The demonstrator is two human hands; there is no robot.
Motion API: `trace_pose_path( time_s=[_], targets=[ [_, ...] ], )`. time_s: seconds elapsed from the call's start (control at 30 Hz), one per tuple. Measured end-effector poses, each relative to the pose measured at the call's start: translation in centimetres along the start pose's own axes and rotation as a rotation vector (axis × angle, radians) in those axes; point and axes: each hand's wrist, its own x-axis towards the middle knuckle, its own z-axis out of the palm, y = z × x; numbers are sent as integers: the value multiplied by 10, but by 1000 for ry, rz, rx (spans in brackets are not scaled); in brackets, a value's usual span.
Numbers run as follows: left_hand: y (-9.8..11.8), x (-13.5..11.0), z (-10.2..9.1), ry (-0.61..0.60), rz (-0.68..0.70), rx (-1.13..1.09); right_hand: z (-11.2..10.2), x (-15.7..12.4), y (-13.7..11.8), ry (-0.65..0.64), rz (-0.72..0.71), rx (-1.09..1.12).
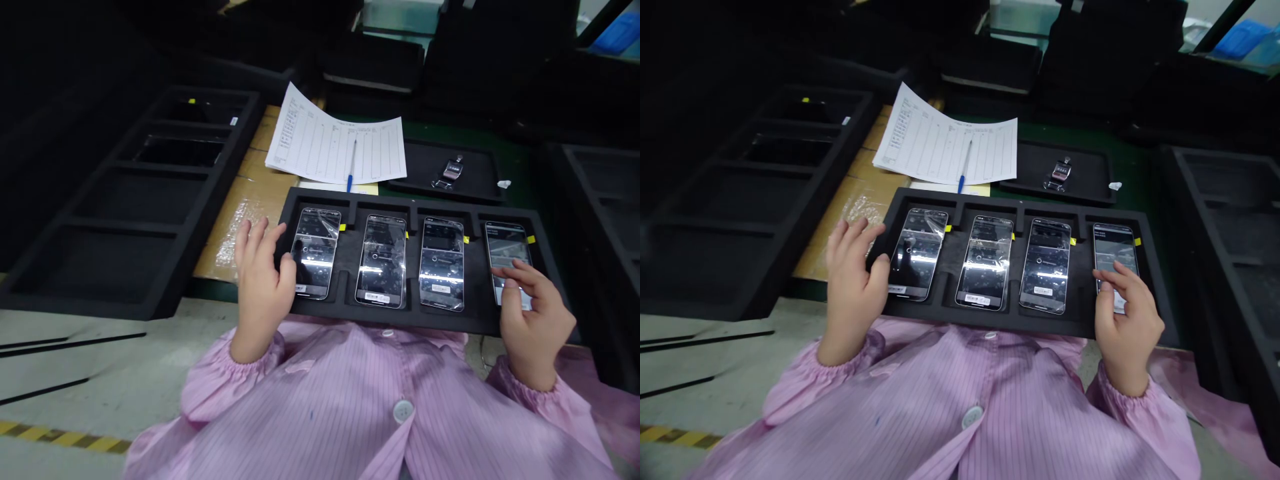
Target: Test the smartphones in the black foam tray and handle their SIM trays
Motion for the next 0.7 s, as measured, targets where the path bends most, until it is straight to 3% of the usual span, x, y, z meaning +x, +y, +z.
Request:
trace_pose_path(
  time_s=[0.7],
  targets=[
    [-1,0,1,-40,6,4,0,0,0,-6,9,-7]
  ],
)
